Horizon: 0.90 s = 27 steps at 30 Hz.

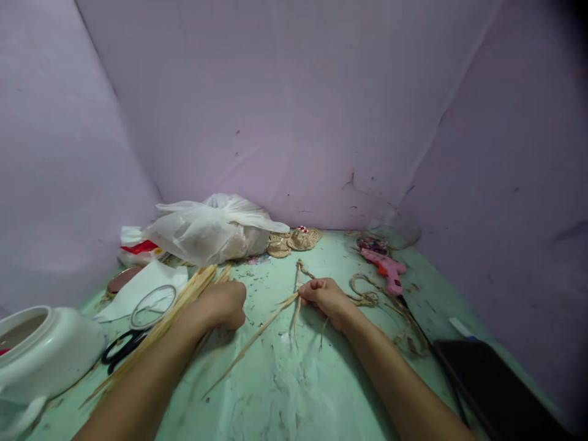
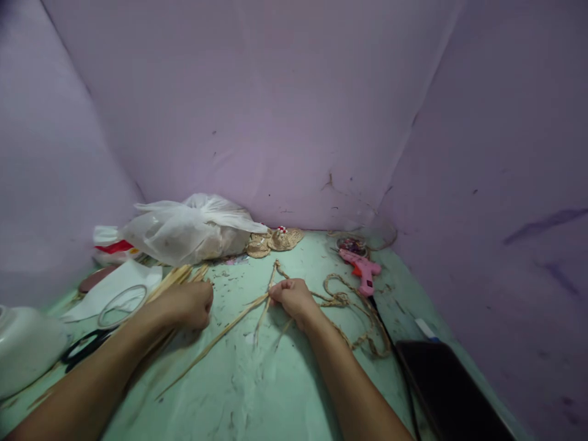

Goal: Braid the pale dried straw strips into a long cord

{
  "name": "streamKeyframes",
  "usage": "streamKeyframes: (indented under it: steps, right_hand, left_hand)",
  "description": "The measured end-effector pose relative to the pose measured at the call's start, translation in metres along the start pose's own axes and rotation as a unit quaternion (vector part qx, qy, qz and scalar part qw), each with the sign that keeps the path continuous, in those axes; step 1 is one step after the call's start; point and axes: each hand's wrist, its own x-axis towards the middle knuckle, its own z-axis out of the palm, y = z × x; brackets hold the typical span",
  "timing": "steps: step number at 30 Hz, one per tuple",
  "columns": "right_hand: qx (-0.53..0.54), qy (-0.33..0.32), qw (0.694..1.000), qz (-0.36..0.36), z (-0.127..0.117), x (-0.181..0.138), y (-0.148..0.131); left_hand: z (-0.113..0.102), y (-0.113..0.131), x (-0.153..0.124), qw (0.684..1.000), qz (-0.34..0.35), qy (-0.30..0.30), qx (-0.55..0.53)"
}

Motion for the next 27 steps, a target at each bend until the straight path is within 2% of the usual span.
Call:
streamKeyframes:
  steps: [2,5,9,11,14,16,18,20,22,24,27]
  right_hand:
    - [0.008,-0.002,1.000,0.000,0.000,0.000,0.000]
    - [0.018,-0.006,1.000,0.002,0.000,0.000,-0.001]
    - [0.026,-0.008,1.000,0.004,-0.001,-0.003,-0.005]
    - [0.028,-0.008,1.000,0.008,-0.002,-0.003,-0.006]
    - [0.030,-0.012,0.999,0.006,-0.002,-0.002,-0.004]
    - [0.033,-0.018,0.999,0.004,-0.003,0.000,-0.003]
    - [0.035,-0.022,0.999,0.002,-0.003,0.001,-0.001]
    - [0.036,-0.025,0.999,-0.002,-0.003,0.001,0.000]
    - [0.036,-0.030,0.999,-0.006,-0.003,0.001,0.000]
    - [0.036,-0.039,0.999,-0.008,-0.003,0.000,0.000]
    - [0.032,-0.032,0.999,-0.004,-0.002,0.000,-0.001]
  left_hand:
    - [-0.002,0.002,0.003,0.999,0.012,0.034,-0.039]
    - [-0.013,0.012,0.005,0.985,0.037,0.077,-0.152]
    - [-0.021,0.030,0.013,0.950,0.093,0.000,-0.298]
    - [-0.020,0.035,0.023,0.951,0.104,-0.008,-0.292]
    - [-0.016,0.037,0.039,0.977,0.070,0.067,-0.190]
    - [-0.014,0.040,0.046,0.976,0.037,0.107,-0.184]
    - [-0.010,0.047,0.046,0.958,0.008,0.084,-0.274]
    - [-0.004,0.056,0.044,0.924,-0.005,0.016,-0.383]
    - [0.002,0.064,0.041,0.896,0.008,-0.057,-0.439]
    - [0.006,0.067,0.040,0.895,0.022,-0.094,-0.436]
    - [0.007,0.064,0.042,0.925,0.005,-0.066,-0.375]
